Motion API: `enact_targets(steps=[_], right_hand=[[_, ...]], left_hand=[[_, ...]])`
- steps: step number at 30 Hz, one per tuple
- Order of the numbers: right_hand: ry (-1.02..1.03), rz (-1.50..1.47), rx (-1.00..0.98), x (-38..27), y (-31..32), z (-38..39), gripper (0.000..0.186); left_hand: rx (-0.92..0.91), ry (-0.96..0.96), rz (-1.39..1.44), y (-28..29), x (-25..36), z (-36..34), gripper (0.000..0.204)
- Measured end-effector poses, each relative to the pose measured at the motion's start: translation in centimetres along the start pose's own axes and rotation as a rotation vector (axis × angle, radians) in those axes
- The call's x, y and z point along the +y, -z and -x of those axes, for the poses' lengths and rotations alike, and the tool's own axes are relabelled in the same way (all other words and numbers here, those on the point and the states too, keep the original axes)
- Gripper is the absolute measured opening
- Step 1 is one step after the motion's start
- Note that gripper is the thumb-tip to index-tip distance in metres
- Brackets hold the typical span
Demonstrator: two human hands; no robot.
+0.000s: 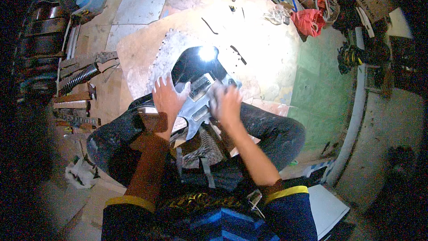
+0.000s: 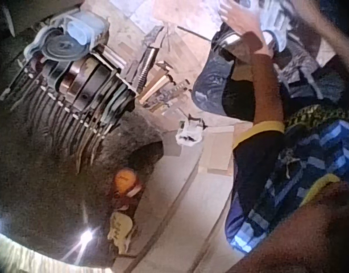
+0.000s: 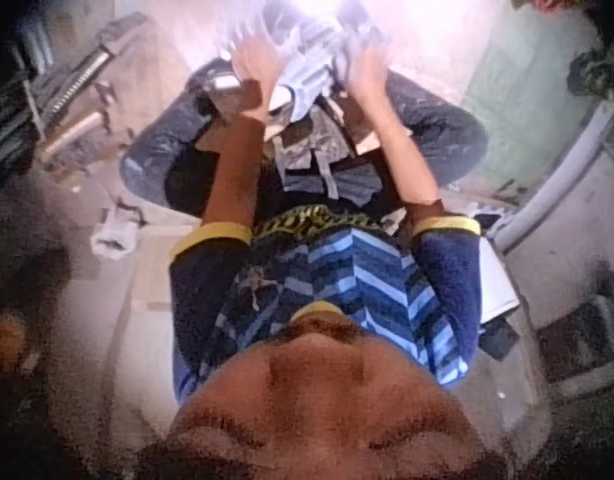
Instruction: The person sands the surface and edges of a black guitar body using a sanding block.
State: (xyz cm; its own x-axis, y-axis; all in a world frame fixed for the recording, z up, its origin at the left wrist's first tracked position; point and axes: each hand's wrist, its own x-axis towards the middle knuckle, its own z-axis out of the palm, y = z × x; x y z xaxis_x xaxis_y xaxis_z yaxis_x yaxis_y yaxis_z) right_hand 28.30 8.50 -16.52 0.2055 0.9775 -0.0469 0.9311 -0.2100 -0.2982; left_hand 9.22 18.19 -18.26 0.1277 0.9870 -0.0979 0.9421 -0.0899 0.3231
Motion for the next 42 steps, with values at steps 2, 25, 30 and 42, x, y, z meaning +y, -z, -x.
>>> enact_targets(steps=[2,25,30,42], right_hand=[[-0.112,-0.056,0.178,2.6,1.8,-2.3,0.045],[-0.602,-1.869,0.293,7.7,9.8,2.8,0.054],[-0.577,-2.128,0.264,8.8,10.0,3.2,0.048],[-0.4,-2.436,-0.073,7.9,10.3,2.9,0.047]], left_hand=[[0.079,-0.031,-0.029,-0.8,-0.2,0.3,0.082],[-0.165,0.179,0.027,-2.0,5.8,2.8,0.146],[-0.221,0.021,0.112,-2.7,1.6,2.5,0.15],[-0.132,0.163,-0.033,-2.8,5.4,2.4,0.128]])
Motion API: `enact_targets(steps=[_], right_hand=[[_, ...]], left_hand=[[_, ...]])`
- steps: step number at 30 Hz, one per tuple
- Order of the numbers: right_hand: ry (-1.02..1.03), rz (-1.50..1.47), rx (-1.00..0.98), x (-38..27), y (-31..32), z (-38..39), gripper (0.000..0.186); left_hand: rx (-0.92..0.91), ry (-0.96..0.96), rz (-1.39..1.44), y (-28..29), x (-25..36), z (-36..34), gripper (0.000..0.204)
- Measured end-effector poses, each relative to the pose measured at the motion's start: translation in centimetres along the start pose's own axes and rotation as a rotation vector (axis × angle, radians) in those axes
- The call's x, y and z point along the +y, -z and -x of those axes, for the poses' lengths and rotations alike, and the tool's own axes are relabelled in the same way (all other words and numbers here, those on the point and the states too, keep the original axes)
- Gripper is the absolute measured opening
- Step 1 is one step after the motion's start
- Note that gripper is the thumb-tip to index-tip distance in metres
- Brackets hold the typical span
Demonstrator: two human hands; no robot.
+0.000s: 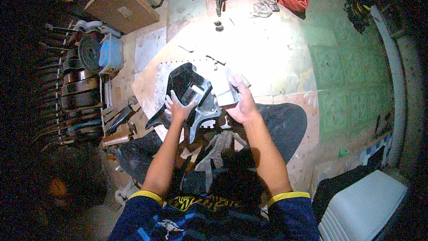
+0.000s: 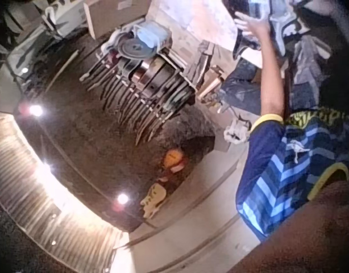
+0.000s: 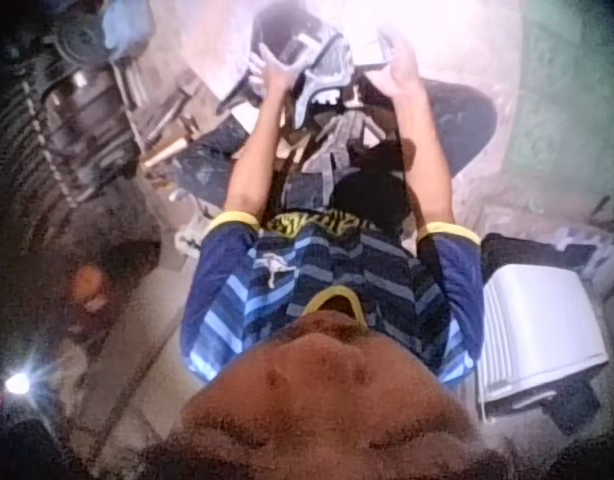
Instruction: The person sands the surface and edges of a black guitar body using a sanding block.
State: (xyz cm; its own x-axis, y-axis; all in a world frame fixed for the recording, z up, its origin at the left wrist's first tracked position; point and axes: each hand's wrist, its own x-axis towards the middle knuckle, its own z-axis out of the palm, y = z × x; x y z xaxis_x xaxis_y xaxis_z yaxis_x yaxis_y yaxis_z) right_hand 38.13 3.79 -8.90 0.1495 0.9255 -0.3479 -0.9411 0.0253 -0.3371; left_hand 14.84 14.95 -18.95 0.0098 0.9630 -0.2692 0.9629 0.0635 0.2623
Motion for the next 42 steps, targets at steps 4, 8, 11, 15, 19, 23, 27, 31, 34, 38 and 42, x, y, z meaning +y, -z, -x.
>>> enact_targets(steps=[4,8,11,15,19,23,27,31,34,38,42], right_hand=[[-0.091,0.023,-0.034,0.2,-0.1,0.6,0.052],[-0.214,0.29,-0.047,3.2,-0.3,0.7,0.042],[-0.339,0.505,-0.031,5.8,-1.6,1.2,0.038],[-0.219,0.771,-0.056,7.8,0.1,0.8,0.043],[-0.412,0.919,-0.168,8.7,-0.5,1.8,0.048],[-0.279,1.154,-0.411,12.0,0.7,2.2,0.049],[-0.575,1.103,-0.371,11.5,-1.2,3.8,0.057],[-0.64,0.927,-0.396,11.3,-2.2,4.9,0.072],[-0.575,0.902,-0.451,13.3,0.2,4.3,0.078],[-0.7,0.799,-0.396,11.8,-1.3,5.0,0.088],[-0.647,0.885,-0.453,12.8,-0.3,4.6,0.098]], left_hand=[[-0.031,-0.314,0.696,4.1,3.4,2.8,0.047],[-0.058,-0.523,0.911,7.6,5.4,6.9,0.039],[-0.075,-0.388,0.876,7.6,2.7,8.4,0.032],[-0.024,-0.379,0.74,8.4,-0.8,9.1,0.025],[-0.06,-0.276,0.725,9.7,-2.8,11.4,0.019],[-0.086,-0.285,0.64,9.5,-6.9,13.1,0.025],[-0.104,-0.298,0.538,10.9,-8.5,15.1,0.038],[-0.105,-0.433,0.506,11.5,-9.1,15.5,0.043],[-0.207,-0.48,0.458,12.3,-8.9,15.2,0.044],[-0.256,-0.493,0.443,13.6,-7.6,15.1,0.043],[-0.183,-0.365,0.552,13.1,-6.8,15.1,0.042]])
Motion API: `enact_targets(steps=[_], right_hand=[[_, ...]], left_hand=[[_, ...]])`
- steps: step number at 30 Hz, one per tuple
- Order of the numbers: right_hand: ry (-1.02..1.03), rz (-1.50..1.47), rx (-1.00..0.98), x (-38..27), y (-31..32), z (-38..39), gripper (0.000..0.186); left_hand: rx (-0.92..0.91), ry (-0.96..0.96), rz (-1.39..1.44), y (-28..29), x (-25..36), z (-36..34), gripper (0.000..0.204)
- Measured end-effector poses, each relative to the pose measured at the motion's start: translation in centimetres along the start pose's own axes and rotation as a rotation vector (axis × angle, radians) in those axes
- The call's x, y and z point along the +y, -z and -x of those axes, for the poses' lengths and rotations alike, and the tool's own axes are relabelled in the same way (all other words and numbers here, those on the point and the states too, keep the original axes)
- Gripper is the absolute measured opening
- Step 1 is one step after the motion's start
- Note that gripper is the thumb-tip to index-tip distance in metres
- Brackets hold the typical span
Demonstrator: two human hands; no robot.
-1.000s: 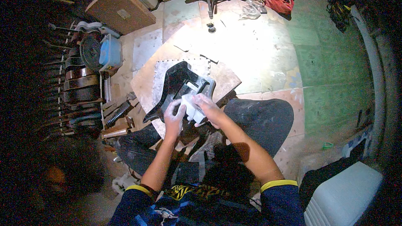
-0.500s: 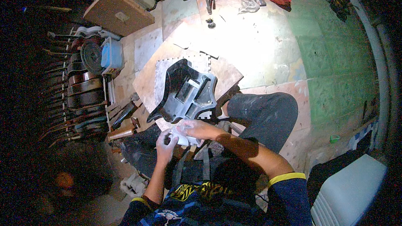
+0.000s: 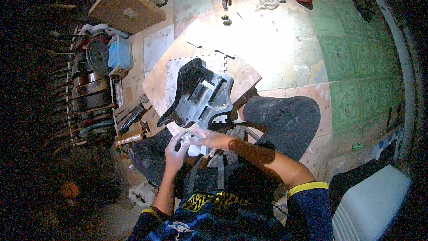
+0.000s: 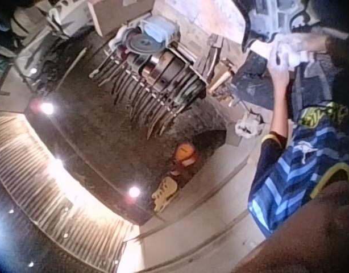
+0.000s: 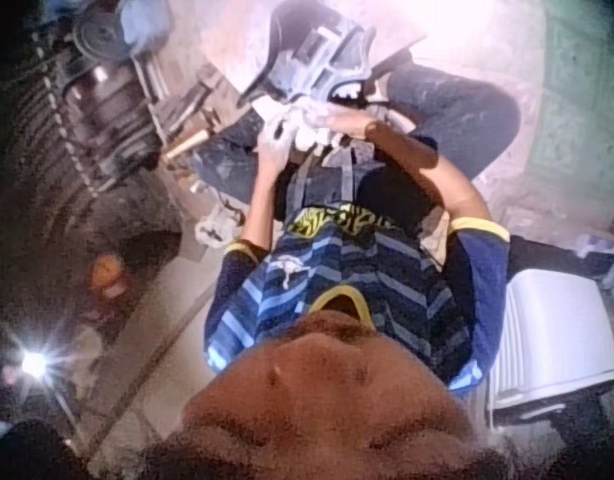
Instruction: The person sands the surface and edges of a black guitar body using a sanding block.
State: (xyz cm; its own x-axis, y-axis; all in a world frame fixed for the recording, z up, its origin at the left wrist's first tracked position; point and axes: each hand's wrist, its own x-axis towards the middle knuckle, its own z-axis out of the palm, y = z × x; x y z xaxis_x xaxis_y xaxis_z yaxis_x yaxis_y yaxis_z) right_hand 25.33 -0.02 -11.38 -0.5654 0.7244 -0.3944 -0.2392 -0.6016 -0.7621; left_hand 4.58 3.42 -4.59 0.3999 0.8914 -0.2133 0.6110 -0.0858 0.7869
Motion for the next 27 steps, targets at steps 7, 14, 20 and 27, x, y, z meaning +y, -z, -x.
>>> enact_targets(steps=[7,14,20,27], right_hand=[[0.104,0.103,0.048,-0.7,-0.4,0.2,0.096],[0.163,0.101,0.067,1.4,0.2,-1.2,0.078],[-0.079,-0.242,0.136,-0.2,-0.1,-0.8,0.055],[0.019,-0.846,-0.101,0.4,-0.4,-0.2,0.045]], left_hand=[[0.133,0.166,0.124,-1.7,-1.0,0.8,0.031],[0.251,0.176,0.191,-2.9,-1.2,0.4,0.026],[0.292,0.078,0.173,-3.3,-2.2,-0.2,0.022],[0.052,-0.096,0.336,-3.1,-3.6,-3.9,0.062]])
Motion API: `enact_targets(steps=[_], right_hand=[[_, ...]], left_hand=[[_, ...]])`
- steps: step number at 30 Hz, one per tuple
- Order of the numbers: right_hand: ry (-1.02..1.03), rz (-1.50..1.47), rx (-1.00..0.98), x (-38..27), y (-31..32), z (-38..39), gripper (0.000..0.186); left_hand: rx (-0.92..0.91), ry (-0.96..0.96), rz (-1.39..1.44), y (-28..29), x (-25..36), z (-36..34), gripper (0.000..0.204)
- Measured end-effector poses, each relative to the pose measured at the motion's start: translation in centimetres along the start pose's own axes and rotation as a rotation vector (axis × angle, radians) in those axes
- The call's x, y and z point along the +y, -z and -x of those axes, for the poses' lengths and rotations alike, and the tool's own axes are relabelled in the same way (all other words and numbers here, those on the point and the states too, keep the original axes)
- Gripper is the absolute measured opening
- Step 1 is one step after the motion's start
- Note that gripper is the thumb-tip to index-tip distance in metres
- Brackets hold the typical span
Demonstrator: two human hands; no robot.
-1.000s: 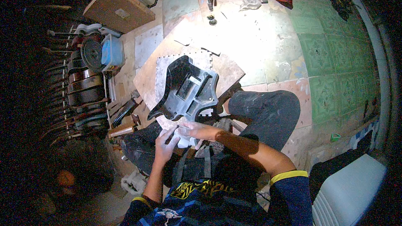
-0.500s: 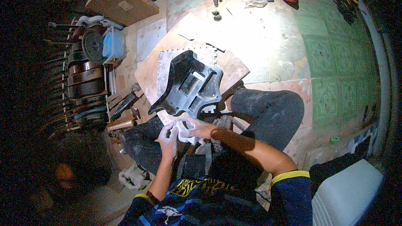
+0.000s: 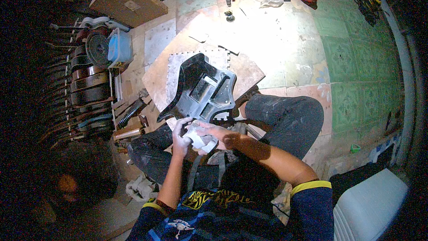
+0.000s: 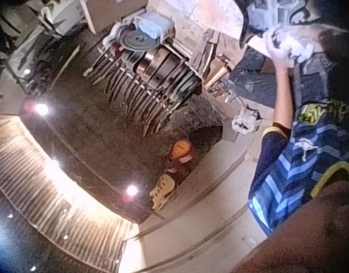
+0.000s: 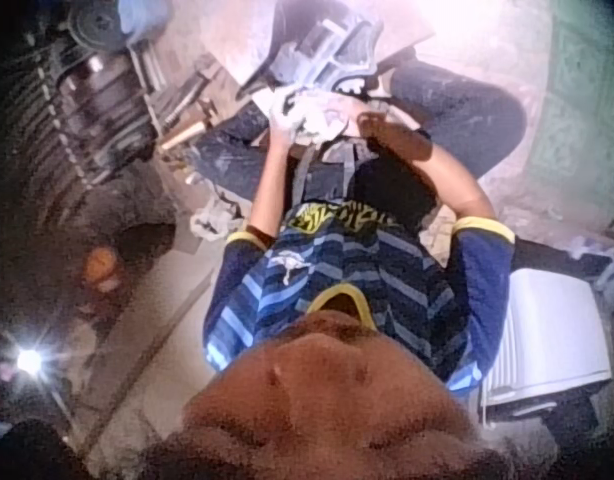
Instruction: The person sands the surface and edges of a black guitar body using a sanding block.
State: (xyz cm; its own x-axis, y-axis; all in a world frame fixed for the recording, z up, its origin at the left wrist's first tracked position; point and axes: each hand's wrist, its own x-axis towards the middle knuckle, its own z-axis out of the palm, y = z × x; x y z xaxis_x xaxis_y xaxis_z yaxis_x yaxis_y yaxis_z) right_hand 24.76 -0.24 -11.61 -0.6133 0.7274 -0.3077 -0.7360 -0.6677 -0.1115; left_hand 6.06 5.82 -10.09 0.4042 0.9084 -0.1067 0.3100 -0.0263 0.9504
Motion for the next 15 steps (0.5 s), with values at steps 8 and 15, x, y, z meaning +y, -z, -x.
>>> enact_targets(steps=[8,15], right_hand=[[0.256,0.485,0.235,-4.9,2.9,-0.3,0.043],[0.646,0.185,0.679,-10.5,3.3,2.1,0.035]], left_hand=[[-0.098,-0.163,-0.411,-1.3,-4.1,-5.0,0.05],[-0.141,-0.21,-1.087,-6.8,-3.4,-5.5,0.074]])
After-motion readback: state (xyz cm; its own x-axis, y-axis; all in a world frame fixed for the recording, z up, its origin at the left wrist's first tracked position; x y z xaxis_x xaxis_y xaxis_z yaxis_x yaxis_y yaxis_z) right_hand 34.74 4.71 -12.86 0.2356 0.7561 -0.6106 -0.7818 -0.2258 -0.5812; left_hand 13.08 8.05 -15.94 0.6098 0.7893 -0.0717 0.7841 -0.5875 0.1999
